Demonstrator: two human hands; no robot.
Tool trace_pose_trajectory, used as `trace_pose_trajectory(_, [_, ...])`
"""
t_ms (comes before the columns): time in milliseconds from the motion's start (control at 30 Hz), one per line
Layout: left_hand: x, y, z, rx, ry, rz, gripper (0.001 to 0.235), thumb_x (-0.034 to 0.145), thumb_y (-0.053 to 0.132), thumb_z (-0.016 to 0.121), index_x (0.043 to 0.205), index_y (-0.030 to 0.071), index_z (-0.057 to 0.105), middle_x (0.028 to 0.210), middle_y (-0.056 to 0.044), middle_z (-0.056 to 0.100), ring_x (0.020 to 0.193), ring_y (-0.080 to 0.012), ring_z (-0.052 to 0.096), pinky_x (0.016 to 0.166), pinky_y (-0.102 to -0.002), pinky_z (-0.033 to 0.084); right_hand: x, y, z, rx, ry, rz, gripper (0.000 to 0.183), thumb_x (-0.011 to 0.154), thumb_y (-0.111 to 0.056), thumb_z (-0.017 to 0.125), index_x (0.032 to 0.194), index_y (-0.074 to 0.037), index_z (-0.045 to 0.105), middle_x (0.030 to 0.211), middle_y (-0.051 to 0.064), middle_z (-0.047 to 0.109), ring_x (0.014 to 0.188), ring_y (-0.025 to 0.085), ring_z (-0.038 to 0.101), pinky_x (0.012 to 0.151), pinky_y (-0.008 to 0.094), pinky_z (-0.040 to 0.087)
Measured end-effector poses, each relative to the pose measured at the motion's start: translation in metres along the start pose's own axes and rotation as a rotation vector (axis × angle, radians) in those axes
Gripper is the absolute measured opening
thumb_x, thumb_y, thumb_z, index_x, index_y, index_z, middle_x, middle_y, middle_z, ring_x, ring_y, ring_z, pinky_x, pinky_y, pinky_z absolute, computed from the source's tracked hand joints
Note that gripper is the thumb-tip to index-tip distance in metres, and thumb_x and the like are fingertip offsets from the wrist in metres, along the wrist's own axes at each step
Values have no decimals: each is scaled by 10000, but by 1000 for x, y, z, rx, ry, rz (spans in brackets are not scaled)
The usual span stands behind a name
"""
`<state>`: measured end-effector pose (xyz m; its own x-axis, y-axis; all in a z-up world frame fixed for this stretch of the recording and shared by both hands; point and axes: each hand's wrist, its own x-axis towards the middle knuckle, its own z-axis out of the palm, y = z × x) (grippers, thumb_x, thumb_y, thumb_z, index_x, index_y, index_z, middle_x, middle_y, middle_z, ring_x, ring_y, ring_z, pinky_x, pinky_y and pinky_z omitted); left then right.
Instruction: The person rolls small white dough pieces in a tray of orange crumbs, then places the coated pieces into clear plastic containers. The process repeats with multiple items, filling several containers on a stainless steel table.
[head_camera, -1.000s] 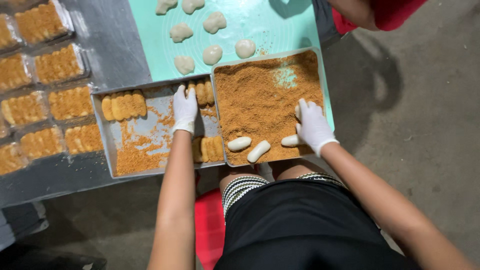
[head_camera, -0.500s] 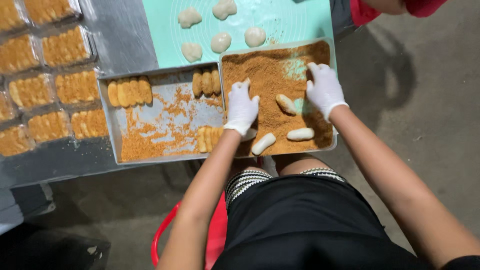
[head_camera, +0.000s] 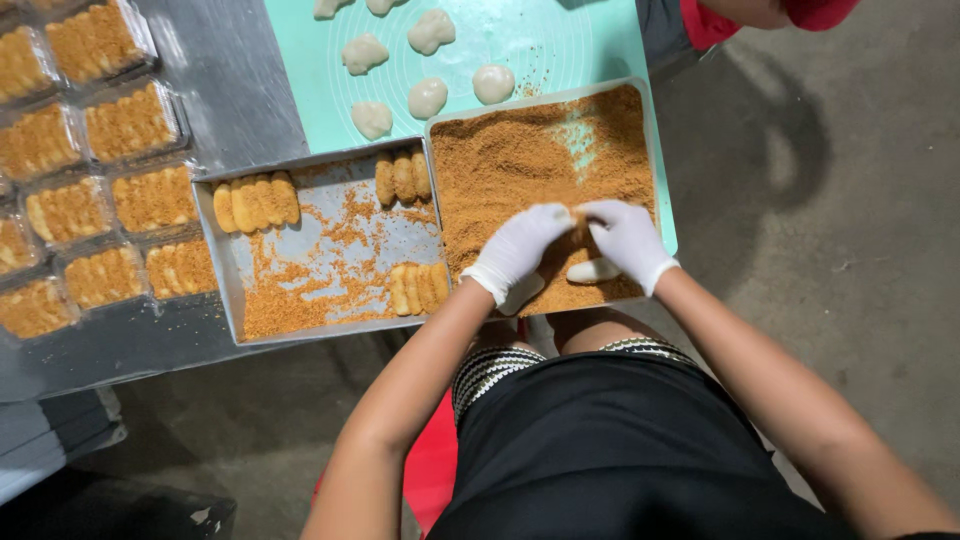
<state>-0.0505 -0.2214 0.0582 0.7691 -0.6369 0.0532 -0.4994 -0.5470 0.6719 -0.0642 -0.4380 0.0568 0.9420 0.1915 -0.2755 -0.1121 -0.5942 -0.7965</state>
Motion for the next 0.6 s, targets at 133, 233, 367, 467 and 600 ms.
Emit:
trace_pose_trajectory(133, [10,16,-20,116,147,54,318,933,54,600,1244,110,637,1276,-124,660,1185,-337,631,1034,-424,509,-16,-3,-5,-103,180,-184,249,920,-67,591,1141,-75,704,1175,149,708,1141,352,652,1024,428,514])
trace_pose_trajectory(233, [11,17,-23,233,312,-291,411,839,89,679,1246,68,620,1279,-160,617,1169,-379,603,989,-462,486,-24,3,-6,-369,257,-149,376,887,-40,619,1263,-18,604,1253,208,618,1170,422,571,1032,473,480])
trace_pose_trajectory(367, [4,-10,-15,252,180,-825,573,778,183,788,1286,35,570,1299,-201,536,1167,-423,542,942,-493,458,-21,12,6,-530,10,160,404,902,-119,682,1266,7,560,1237,254,578,1173,438,554,1014,477,475])
trace_pose_trajectory(467, [-1,-35,-2,71,102,-839,376,885,165,738,1233,63,638,1297,-215,575,1207,-398,580,1055,-434,482,-13,20,13,-290,-16,208,395,881,-70,644,1271,-20,613,1248,246,622,1171,396,596,1006,454,487])
trace_pose_trajectory(600, [7,-43,9,-258,164,-674,285,921,218,733,1184,110,719,1249,-130,703,1232,-317,659,1096,-397,514,6,25,2,287,-48,314,395,855,-115,615,1245,-67,663,1241,188,712,1154,313,694,987,414,540])
